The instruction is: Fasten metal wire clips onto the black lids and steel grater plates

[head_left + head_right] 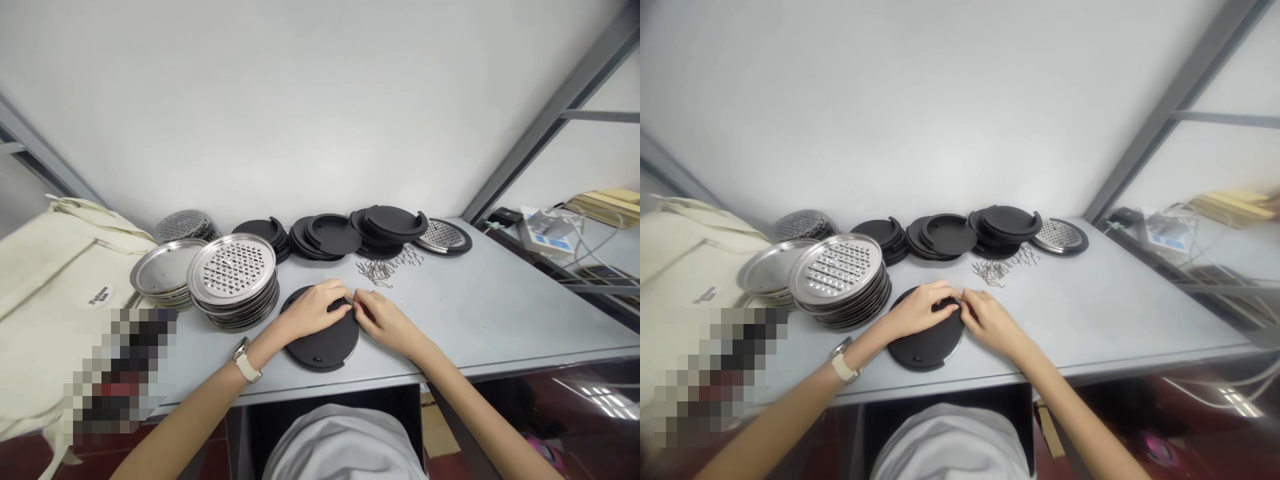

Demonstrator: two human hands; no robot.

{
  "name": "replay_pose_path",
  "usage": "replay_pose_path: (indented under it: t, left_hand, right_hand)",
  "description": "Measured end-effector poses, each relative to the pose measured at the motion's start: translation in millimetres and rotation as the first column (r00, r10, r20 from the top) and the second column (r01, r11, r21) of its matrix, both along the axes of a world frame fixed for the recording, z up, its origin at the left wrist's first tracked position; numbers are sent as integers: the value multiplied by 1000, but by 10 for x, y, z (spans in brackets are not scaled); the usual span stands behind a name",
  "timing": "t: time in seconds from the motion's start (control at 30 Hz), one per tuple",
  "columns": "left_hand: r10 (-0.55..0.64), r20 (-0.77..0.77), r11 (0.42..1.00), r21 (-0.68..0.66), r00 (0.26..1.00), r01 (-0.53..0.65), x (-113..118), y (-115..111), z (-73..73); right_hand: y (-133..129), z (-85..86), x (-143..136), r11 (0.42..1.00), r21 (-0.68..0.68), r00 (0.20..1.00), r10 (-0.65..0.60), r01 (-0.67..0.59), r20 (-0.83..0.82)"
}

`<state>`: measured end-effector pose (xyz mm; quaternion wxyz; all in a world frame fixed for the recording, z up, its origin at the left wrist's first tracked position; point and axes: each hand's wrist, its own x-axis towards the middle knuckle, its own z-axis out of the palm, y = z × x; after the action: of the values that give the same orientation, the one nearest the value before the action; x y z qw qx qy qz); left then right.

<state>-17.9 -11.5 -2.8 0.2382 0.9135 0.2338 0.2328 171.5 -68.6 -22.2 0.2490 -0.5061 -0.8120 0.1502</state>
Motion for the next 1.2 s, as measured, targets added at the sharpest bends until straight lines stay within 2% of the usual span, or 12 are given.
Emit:
replay_pose_path:
  t: [0.83, 1.2]
  left_hand:
    - [-38, 20, 999, -6, 999, 39, 12, 14, 2]
    - [23, -29, 995, 94, 999, -21, -12, -23, 37]
  right_hand:
    - [6, -4, 4, 1000, 11, 1000, 2, -2, -4]
    - [3, 4, 5, 1000, 16, 1000, -3, 4, -21]
